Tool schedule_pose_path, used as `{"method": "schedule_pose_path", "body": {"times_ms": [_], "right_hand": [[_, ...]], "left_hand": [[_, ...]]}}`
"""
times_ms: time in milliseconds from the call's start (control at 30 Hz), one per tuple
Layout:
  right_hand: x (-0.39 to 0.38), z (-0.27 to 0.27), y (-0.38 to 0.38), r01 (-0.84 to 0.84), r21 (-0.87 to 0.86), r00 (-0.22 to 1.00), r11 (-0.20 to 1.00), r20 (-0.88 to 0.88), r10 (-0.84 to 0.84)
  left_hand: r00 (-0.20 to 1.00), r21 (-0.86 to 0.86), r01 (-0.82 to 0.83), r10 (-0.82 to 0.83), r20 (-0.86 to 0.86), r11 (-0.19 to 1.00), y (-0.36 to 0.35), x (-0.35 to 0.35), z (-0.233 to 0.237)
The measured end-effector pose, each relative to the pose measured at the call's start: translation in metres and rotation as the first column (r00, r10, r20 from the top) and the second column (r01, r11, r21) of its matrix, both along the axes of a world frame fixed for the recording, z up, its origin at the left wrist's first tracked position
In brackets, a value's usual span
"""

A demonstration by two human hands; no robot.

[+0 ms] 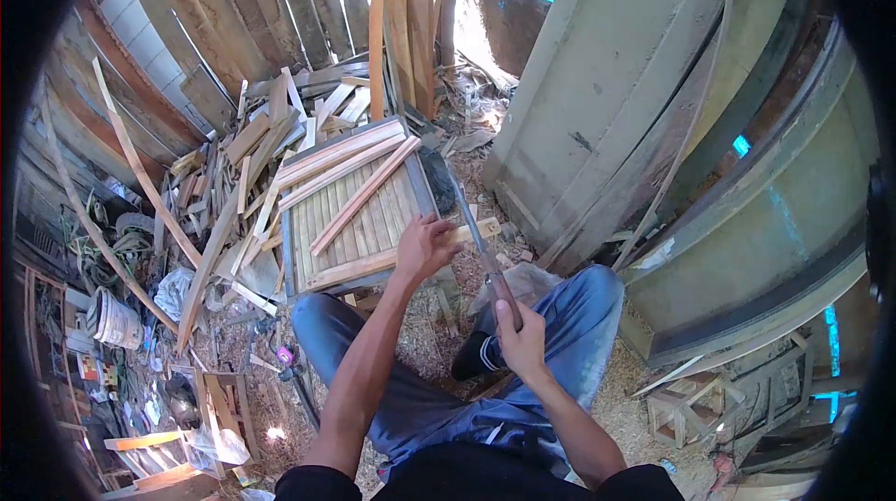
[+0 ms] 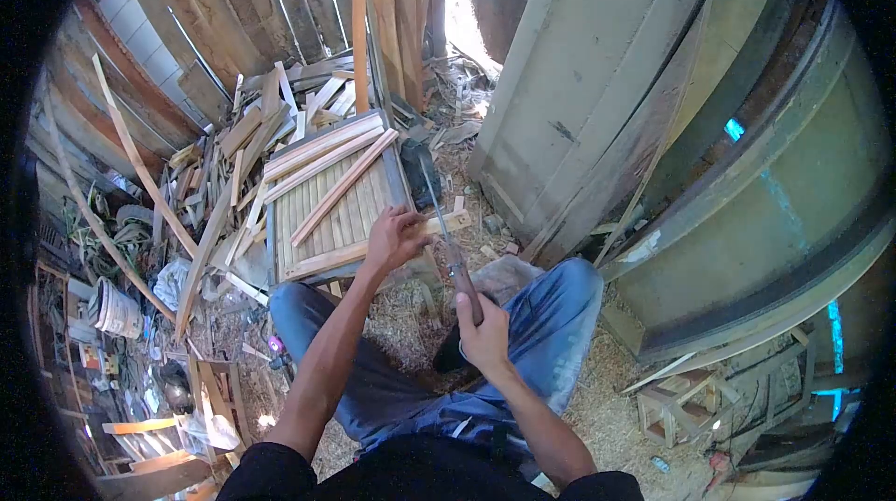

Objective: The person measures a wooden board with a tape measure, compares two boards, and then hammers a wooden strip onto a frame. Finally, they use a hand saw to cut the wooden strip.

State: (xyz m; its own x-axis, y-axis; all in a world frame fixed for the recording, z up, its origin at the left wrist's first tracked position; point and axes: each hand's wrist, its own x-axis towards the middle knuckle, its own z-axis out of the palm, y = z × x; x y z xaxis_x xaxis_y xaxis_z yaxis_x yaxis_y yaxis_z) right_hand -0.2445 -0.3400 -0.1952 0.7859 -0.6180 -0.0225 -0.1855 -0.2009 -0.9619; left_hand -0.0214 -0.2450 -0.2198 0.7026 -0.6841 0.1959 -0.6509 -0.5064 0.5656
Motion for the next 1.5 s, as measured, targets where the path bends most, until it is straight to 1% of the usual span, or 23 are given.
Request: {"method": "schedule_pose_path", "body": {"times_ms": [233, 300, 333, 367, 400, 467, 533, 600, 667, 700, 767, 800, 867, 933, 967, 1067, 1100, 1167, 1233, 1300, 1367, 1433, 1500], "right_hand": [[0.011, 0.016, 0.008, 0.012, -0.025, 0.997, 1.000, -0.070, -0.014], [0.036, 0.022, 0.005, -0.004, -0.202, 0.996, 0.979, -0.087, -0.014], [0.040, 0.025, 0.003, 0.001, -0.203, 0.995, 0.979, -0.093, -0.021], [0.043, 0.028, 0.003, -0.003, -0.188, 0.996, 0.982, -0.083, -0.012], [0.042, 0.028, 0.004, -0.012, -0.170, 0.997, 0.985, -0.078, -0.001], [0.033, 0.014, -0.001, -0.032, -0.156, 0.994, 0.987, -0.107, 0.015], [0.023, 0.006, 0.003, 0.004, 0.030, 0.998, 1.000, -0.070, -0.001], [0.023, 0.002, 0.008, -0.028, 0.001, 0.995, 1.000, -0.101, 0.028], [0.028, 0.004, 0.014, 0.048, 0.018, 0.997, 0.999, -0.069, -0.047], [0.037, 0.009, 0.011, 0.041, 0.017, 0.997, 0.999, -0.073, -0.040], [0.057, 0.018, -0.002, -0.001, -0.208, 0.998, 0.978, -0.058, -0.012], [0.061, 0.010, -0.010, -0.013, -0.203, 0.998, 0.979, -0.068, -0.001], [0.068, -0.015, -0.024, -0.024, -0.186, 0.998, 0.982, -0.057, 0.014], [0.062, 0.004, -0.020, -0.075, -0.027, 0.994, 0.997, -0.081, 0.073], [0.057, 0.005, -0.016, -0.081, -0.142, 0.996, 0.987, -0.043, 0.075], [0.019, 0.014, 0.001, -0.056, -0.119, 0.994, 0.991, -0.099, 0.044], [0.008, 0.014, -0.001, -0.045, -0.132, 0.993, 0.990, -0.115, 0.030], [-0.006, 0.014, -0.010, -0.047, 0.048, 0.983, 0.998, -0.174, 0.055], [0.006, 0.021, -0.016, -0.028, 0.048, 0.982, 0.998, -0.184, 0.036], [0.015, 0.026, -0.017, -0.016, 0.056, 0.980, 0.998, -0.198, 0.027], [0.018, 0.026, -0.013, -0.077, -0.081, 0.989, 0.994, -0.135, 0.065], [-0.013, 0.045, -0.005, -0.077, -0.077, 0.985, 0.994, -0.157, 0.064], [-0.030, 0.046, -0.003, -0.101, -0.071, 0.979, 0.992, -0.183, 0.087]], "left_hand": [[0.999, -0.013, -0.034, 0.034, 0.038, 0.999, -0.002, -0.002, -0.003], [0.999, -0.045, -0.025, 0.027, 0.028, 0.999, -0.003, 0.000, -0.005], [0.999, -0.072, -0.025, 0.027, 0.024, 0.997, -0.003, 0.002, -0.005], [0.993, -0.064, -0.021, 0.013, -0.119, 0.998, -0.002, 0.008, -0.004], [0.991, -0.060, -0.021, 0.013, -0.131, 0.998, -0.003, 0.007, -0.004], [0.997, -0.061, 0.072, -0.074, -0.030, 0.996, 0.000, 0.008, -0.001], [0.995, -0.058, 0.082, -0.085, -0.058, 0.995, 0.000, 0.004, 0.004], [0.996, -0.055, 0.085, -0.087, -0.020, 0.995, 0.001, 0.000, 0.004], [0.999, -0.080, 0.049, -0.050, -0.010, 0.996, 0.002, -0.003, 0.004], [1.000, -0.114, 0.025, -0.024, 0.013, 0.993, 0.000, -0.002, 0.002], [0.999, -0.150, -0.034, 0.038, 0.020, 0.988, -0.005, 0.012, -0.011], [0.994, -0.183, -0.093, 0.101, 0.035, 0.979, -0.006, 0.020, -0.016], [0.992, -0.173, -0.114, 0.121, 0.031, 0.978, -0.006, 0.018, -0.020], [0.983, -0.265, -0.129, 0.159, 0.095, 0.956, -0.003, 0.019, -0.034], [0.977, -0.254, -0.152, 0.185, 0.110, 0.955, 0.005, 0.020, -0.027], [0.985, -0.259, -0.115, 0.144, 0.098, 0.959, -0.002, 0.009, -0.010], [0.992, -0.203, -0.104, 0.117, 0.051, 0.974, -0.001, 0.011, -0.009], [0.995, -0.136, -0.097, 0.096, -0.014, 0.986, -0.001, 0.014, -0.006], [0.992, -0.156, -0.125, 0.121, -0.037, 0.980, -0.003, 0.013, -0.007], [0.996, -0.145, -0.089, 0.083, -0.042, 0.985, -0.002, 0.016, -0.005], [0.997, -0.129, -0.070, 0.065, -0.046, 0.989, 0.000, 0.014, -0.006], [0.996, -0.082, -0.083, 0.080, -0.038, 0.993, -0.001, 0.016, -0.004], [0.994, -0.103, -0.080, 0.072, -0.078, 0.991, -0.003, 0.017, 0.000]]}}
